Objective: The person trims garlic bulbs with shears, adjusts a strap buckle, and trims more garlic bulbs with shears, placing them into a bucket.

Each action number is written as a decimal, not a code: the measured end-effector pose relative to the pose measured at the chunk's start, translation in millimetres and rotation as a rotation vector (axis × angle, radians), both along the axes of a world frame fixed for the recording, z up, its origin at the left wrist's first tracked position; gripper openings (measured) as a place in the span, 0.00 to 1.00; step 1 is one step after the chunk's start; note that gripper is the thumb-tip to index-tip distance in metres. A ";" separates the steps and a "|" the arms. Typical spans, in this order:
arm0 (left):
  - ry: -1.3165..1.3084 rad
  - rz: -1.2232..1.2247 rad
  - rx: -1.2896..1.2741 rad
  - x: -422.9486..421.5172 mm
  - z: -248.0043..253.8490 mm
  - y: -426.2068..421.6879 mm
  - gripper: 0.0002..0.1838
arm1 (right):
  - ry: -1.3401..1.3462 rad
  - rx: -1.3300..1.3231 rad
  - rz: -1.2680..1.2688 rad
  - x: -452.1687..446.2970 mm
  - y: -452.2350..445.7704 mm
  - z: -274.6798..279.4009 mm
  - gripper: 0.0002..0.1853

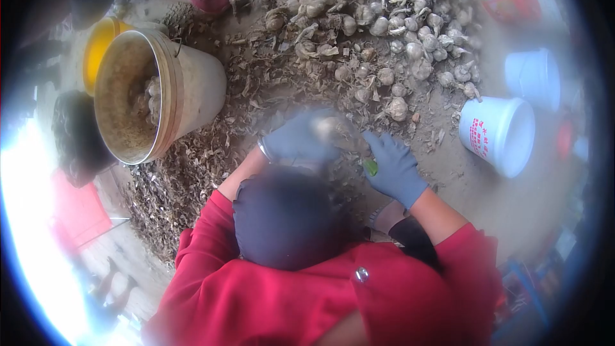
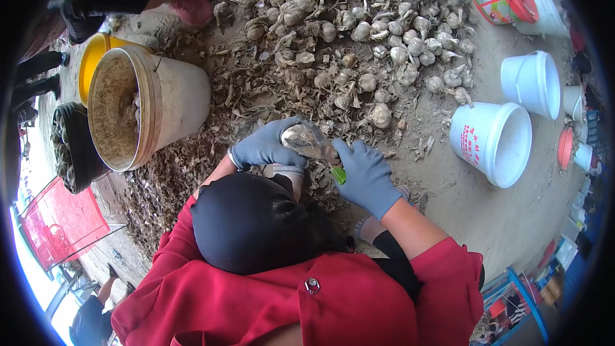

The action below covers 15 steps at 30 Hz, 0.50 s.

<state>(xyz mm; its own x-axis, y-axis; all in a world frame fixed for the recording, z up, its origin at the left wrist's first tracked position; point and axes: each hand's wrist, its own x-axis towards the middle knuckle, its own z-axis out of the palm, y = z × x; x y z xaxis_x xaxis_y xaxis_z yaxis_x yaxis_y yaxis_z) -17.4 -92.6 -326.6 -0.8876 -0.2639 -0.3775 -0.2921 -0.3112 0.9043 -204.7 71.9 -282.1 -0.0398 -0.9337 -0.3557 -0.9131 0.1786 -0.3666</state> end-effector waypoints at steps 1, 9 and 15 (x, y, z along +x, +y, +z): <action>0.000 -0.025 0.040 -0.7 2.9 -1.3 0.32 | -0.017 -0.036 -0.002 -1.6 3.3 -3.1 0.32; 0.079 -0.093 0.260 -2.1 3.3 -8.0 0.36 | -0.498 -0.184 -0.399 -3.1 24.5 -33.2 0.30; 0.179 -0.208 0.210 -10.1 4.6 -9.7 0.39 | -0.070 -0.316 -0.019 1.7 -4.4 11.5 0.21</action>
<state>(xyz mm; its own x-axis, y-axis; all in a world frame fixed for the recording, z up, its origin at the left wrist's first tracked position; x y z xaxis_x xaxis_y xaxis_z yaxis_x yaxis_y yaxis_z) -27.5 -102.2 -322.0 -0.9714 -0.0038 -0.2374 -0.2108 -0.4467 0.8695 -202.9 67.5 -270.7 -0.0441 -0.9978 -0.0504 -0.8812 0.0626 -0.4686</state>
